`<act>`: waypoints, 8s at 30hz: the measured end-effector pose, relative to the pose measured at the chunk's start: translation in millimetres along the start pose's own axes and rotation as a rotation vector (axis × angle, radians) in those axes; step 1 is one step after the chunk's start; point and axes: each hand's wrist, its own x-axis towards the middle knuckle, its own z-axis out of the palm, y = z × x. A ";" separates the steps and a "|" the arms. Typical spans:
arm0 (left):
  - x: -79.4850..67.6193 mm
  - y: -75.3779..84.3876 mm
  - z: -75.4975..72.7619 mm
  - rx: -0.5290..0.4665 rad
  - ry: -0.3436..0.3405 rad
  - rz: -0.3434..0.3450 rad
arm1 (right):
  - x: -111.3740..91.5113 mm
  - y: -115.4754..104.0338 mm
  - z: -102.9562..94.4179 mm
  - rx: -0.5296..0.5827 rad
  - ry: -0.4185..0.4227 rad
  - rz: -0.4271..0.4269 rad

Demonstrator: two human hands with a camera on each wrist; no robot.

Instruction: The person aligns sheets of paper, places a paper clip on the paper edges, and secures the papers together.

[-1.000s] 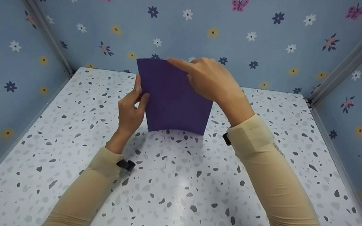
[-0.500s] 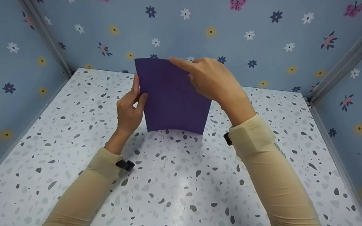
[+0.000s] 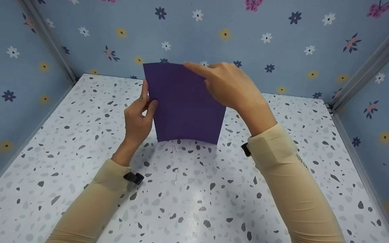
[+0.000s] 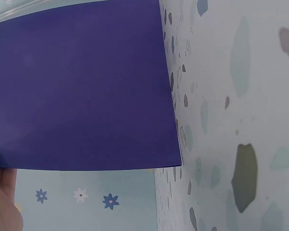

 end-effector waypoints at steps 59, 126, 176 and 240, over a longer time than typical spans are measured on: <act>-1.2 1.2 -1.0 0.013 -0.020 -0.021 | -24.9 28.8 28.2 0.163 0.331 -0.054; -0.5 1.2 -1.4 0.015 -0.022 -0.021 | -28.4 31.2 91.9 0.410 0.890 0.111; -0.4 1.7 -1.0 0.009 -0.010 -0.009 | -31.6 11.5 135.0 0.551 1.056 0.272; -1.7 -1.1 0.3 -0.029 -0.052 -0.036 | -45.5 15.3 158.3 0.447 0.982 0.242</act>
